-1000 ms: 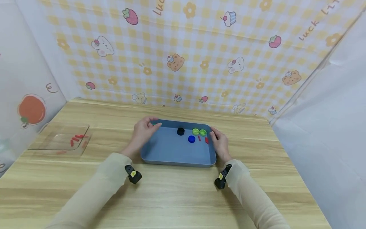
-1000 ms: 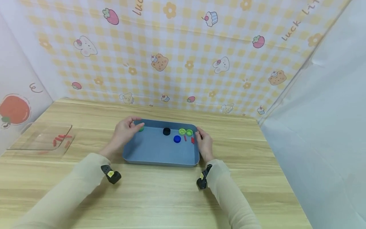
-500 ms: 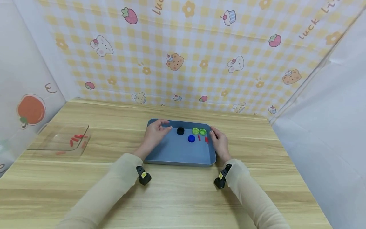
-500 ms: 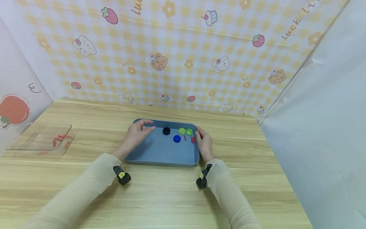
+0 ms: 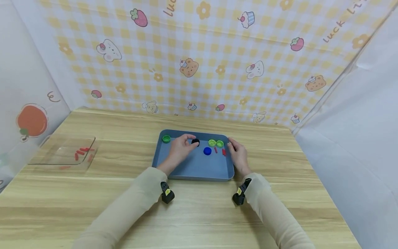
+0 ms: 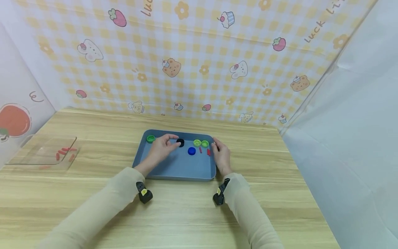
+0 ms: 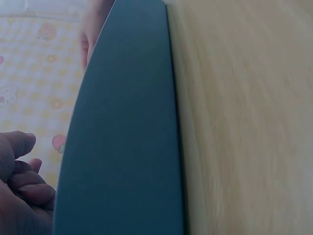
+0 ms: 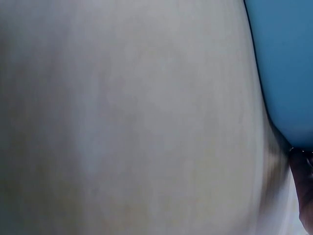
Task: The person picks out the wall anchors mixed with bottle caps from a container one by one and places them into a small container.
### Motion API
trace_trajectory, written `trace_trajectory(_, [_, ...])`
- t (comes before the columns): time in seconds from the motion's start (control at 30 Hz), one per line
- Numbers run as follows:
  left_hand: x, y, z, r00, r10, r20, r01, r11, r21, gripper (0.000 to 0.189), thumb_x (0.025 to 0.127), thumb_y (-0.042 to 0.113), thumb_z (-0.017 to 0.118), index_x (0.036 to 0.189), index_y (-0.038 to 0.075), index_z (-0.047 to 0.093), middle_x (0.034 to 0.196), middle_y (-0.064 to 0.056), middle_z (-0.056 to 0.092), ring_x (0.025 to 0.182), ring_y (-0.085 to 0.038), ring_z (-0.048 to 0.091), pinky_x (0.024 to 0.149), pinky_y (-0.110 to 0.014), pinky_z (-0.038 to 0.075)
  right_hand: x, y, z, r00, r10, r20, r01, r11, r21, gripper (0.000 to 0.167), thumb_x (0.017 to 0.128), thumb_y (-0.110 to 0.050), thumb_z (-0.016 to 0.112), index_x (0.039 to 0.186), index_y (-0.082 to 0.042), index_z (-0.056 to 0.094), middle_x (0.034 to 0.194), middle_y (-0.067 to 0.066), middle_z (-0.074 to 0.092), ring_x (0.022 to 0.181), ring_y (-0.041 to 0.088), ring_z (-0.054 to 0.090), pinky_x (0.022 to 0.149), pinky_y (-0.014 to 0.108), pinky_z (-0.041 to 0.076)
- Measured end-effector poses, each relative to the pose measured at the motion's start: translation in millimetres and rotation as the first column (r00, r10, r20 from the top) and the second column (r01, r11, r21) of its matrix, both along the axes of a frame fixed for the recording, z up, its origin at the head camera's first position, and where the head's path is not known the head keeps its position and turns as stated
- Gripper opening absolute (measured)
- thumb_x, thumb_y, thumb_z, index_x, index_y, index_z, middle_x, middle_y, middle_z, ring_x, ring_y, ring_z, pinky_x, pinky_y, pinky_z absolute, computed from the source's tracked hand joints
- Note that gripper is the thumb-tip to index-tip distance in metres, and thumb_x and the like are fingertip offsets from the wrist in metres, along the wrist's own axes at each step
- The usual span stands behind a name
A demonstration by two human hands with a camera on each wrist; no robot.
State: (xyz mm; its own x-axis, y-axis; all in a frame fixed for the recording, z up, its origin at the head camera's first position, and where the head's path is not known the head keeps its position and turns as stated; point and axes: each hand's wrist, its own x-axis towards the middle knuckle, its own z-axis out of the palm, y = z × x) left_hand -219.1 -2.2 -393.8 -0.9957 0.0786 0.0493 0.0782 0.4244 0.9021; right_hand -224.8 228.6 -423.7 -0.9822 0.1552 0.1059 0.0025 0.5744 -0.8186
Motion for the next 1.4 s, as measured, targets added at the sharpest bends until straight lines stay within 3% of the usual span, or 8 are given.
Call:
trace_trajectory(0.3, [-0.9, 18.2, -5.2, 1.0, -0.026, 0.001, 0.026, 0.999, -0.036, 0.031, 0.087, 0.024, 0.068, 0.113, 0.007, 0.065, 0.06, 0.001, 0.047, 0.051, -0.013, 0.042, 0.052, -0.025, 0.034, -0.6, -1, 0.6, 1.0, -0.002, 0.025, 0.003, 1.0, -0.015, 0.036, 0.098, -0.014, 0.049, 0.133, -0.004, 0.052, 0.134, 0.015, 0.053, 0.12, 0.027, 0.053, 0.097, 0.04, 0.044])
trace_trajectory(0.73, [-9.9, 41.7, -4.5, 0.997, -0.075, 0.018, 0.077, 0.993, -0.085, 0.028, 0.088, 0.024, 0.066, 0.112, 0.01, 0.066, 0.049, 0.004, 0.035, 0.041, -0.011, 0.03, 0.042, -0.024, 0.025, -2.3, 0, 1.6, 1.0, 0.006, 0.019, -0.005, 0.999, -0.039, 0.036, 0.098, -0.014, 0.049, 0.133, -0.003, 0.053, 0.134, 0.016, 0.053, 0.122, 0.027, 0.051, 0.099, 0.04, 0.043])
trace_trajectory(1.1, [-17.4, 54.4, -9.1, 0.996, -0.082, 0.035, 0.086, 0.986, -0.141, 0.028, 0.088, 0.026, 0.067, 0.11, 0.011, 0.067, 0.07, -0.001, 0.061, 0.056, -0.012, 0.052, 0.049, -0.024, 0.038, -2.9, 0, 2.1, 1.0, 0.003, 0.017, -0.002, 0.999, -0.05, 0.036, 0.098, -0.013, 0.049, 0.133, -0.003, 0.052, 0.135, 0.016, 0.052, 0.124, 0.027, 0.05, 0.099, 0.04, 0.042])
trace_trajectory(1.4, [-18.8, 63.5, -12.1, 0.994, -0.106, 0.025, 0.109, 0.97, -0.217, 0.028, 0.088, 0.024, 0.067, 0.111, 0.011, 0.067, 0.077, -0.003, 0.065, 0.064, -0.013, 0.056, 0.054, -0.024, 0.041, -1.3, 0, 1.6, 1.0, -0.005, 0.015, 0.006, 0.999, -0.048, 0.036, 0.098, -0.013, 0.05, 0.132, -0.003, 0.053, 0.134, 0.016, 0.053, 0.123, 0.026, 0.051, 0.099, 0.04, 0.043])
